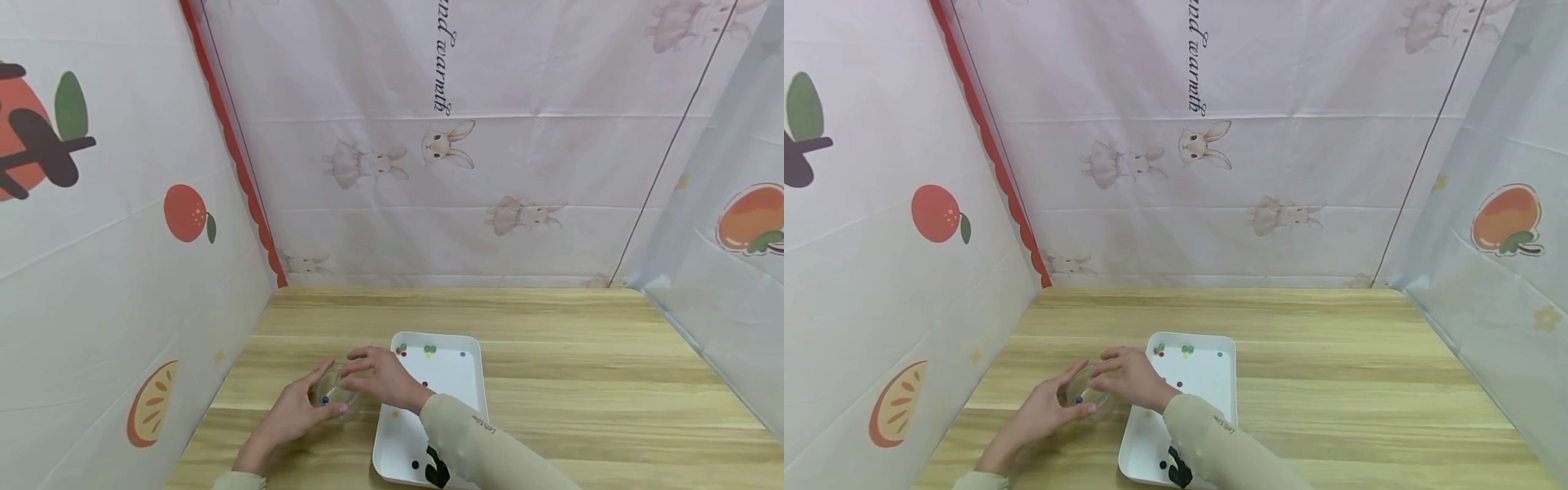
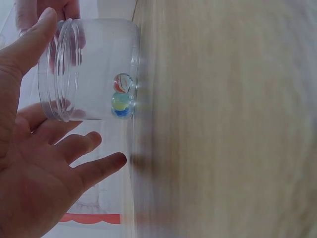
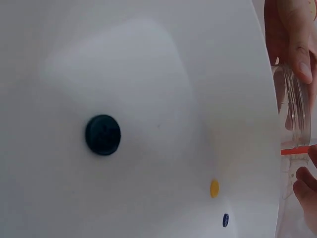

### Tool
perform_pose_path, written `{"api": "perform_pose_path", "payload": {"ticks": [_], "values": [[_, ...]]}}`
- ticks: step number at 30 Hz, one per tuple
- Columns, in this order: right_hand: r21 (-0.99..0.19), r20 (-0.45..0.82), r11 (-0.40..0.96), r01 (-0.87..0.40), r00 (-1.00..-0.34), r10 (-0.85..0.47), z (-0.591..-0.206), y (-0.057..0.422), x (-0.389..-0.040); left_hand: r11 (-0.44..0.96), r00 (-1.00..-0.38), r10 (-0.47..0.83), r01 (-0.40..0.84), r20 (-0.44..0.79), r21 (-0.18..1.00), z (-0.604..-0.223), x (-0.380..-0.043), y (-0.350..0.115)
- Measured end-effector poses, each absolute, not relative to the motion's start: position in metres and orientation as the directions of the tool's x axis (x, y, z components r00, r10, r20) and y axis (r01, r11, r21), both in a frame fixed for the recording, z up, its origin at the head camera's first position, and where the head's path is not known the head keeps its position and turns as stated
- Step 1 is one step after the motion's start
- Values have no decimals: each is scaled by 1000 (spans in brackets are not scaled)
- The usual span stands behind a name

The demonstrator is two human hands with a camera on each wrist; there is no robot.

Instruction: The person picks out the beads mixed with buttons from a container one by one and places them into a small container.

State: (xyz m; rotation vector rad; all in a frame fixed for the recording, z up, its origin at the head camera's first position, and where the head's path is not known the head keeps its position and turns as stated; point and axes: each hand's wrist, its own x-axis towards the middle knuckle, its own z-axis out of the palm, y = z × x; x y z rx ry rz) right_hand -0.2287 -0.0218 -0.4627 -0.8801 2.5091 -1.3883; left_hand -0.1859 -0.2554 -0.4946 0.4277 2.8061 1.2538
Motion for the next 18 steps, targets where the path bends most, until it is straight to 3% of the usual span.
{"api": "perform_pose_path", "payload": {"ticks": [8, 18], "values": [[-791, 206, 412, -452, -831, -516, -451, -7, -240, 633, -960, 270, 236, 75, 737, -496, -187, -254], [-905, 186, 330, -269, -947, -261, -430, 48, -270, 619, -962, 264, 226, 71, 752, -497, -188, -255]]}}
